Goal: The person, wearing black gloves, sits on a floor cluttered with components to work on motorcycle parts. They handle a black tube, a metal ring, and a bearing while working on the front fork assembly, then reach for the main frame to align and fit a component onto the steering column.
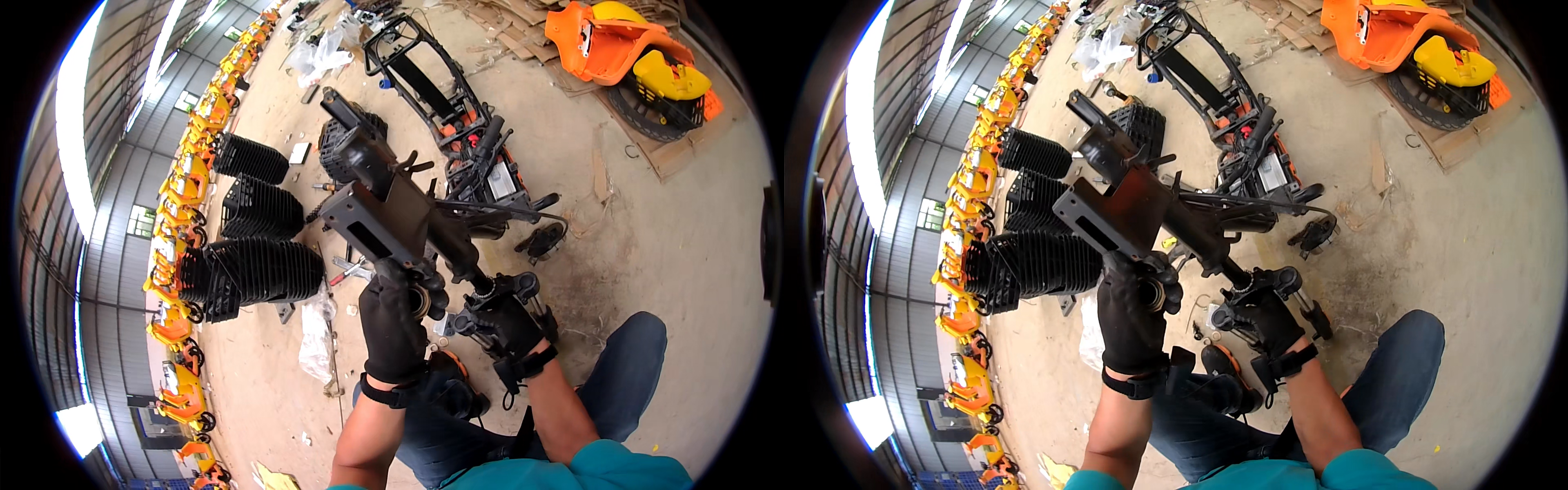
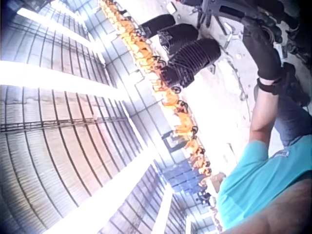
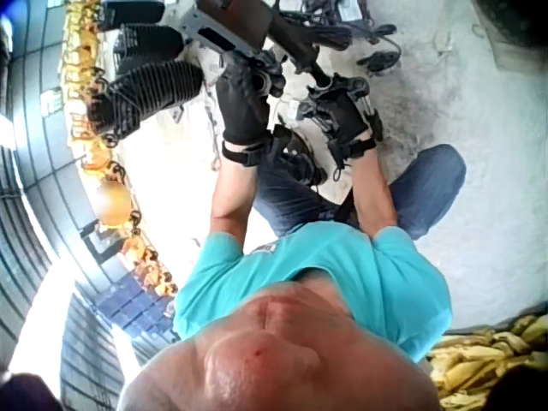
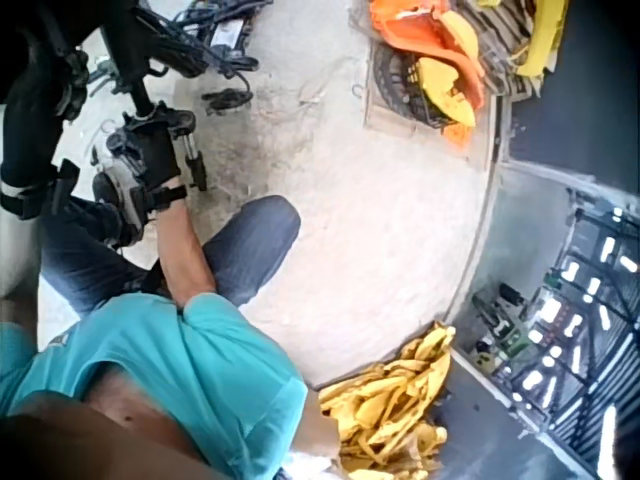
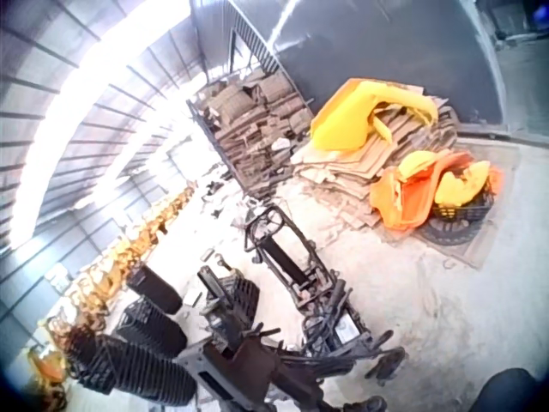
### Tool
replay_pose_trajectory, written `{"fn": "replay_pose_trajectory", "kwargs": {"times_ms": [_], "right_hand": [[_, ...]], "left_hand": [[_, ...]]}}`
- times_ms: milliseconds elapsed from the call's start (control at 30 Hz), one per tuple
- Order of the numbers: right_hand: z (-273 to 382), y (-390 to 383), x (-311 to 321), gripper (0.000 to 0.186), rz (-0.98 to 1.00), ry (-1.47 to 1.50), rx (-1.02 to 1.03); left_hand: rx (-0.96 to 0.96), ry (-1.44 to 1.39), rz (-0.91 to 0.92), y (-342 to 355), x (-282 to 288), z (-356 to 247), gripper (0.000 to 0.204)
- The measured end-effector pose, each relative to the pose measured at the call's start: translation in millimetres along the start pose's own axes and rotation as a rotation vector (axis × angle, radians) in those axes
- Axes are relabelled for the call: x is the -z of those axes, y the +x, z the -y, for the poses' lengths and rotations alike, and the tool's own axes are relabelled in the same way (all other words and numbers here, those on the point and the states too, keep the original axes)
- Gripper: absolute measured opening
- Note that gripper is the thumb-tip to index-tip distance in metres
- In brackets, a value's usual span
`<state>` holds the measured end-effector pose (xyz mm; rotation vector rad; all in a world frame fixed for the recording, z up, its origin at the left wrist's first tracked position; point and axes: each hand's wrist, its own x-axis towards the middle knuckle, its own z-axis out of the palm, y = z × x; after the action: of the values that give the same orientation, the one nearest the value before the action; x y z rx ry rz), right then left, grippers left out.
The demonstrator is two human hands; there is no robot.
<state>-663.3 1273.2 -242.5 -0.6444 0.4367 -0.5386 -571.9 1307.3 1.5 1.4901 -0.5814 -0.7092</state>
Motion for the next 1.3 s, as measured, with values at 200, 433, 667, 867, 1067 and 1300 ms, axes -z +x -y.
{"fn": "replay_pose_trajectory", "kwargs": {"times_ms": [200,433,667,867,1067,1300], "right_hand": [[8.3,3.7,9.0,0.028,0.085,-0.299,0.173],[-16.5,8.4,28.3,0.027,0.233,0.116,0.039],[-10.3,29.8,23.0,0.045,0.547,0.089,-0.141],[-5.6,35.3,24.4,0.038,0.759,-0.701,-0.206],[-59.1,39.9,55.5,0.028,0.6,-0.701,-0.352],[-20.0,-21.3,45.0,0.054,0.317,-1.546,-0.074]], "left_hand": [[-0.135,0.094,-0.001,0.7,-4.4,8.1,0.047],[-0.764,1.182,0.01,6.4,16.9,19.3,0.016],[-0.647,1.073,-0.043,4.8,14.6,24.8,0.033],[-0.712,1.063,-0.004,9.8,22.2,27.9,0.037],[-0.305,0.356,0.046,5.7,1.2,22.9,0.041],[-0.065,-0.1,0.072,5.4,6.5,21.1,0.041]]}}
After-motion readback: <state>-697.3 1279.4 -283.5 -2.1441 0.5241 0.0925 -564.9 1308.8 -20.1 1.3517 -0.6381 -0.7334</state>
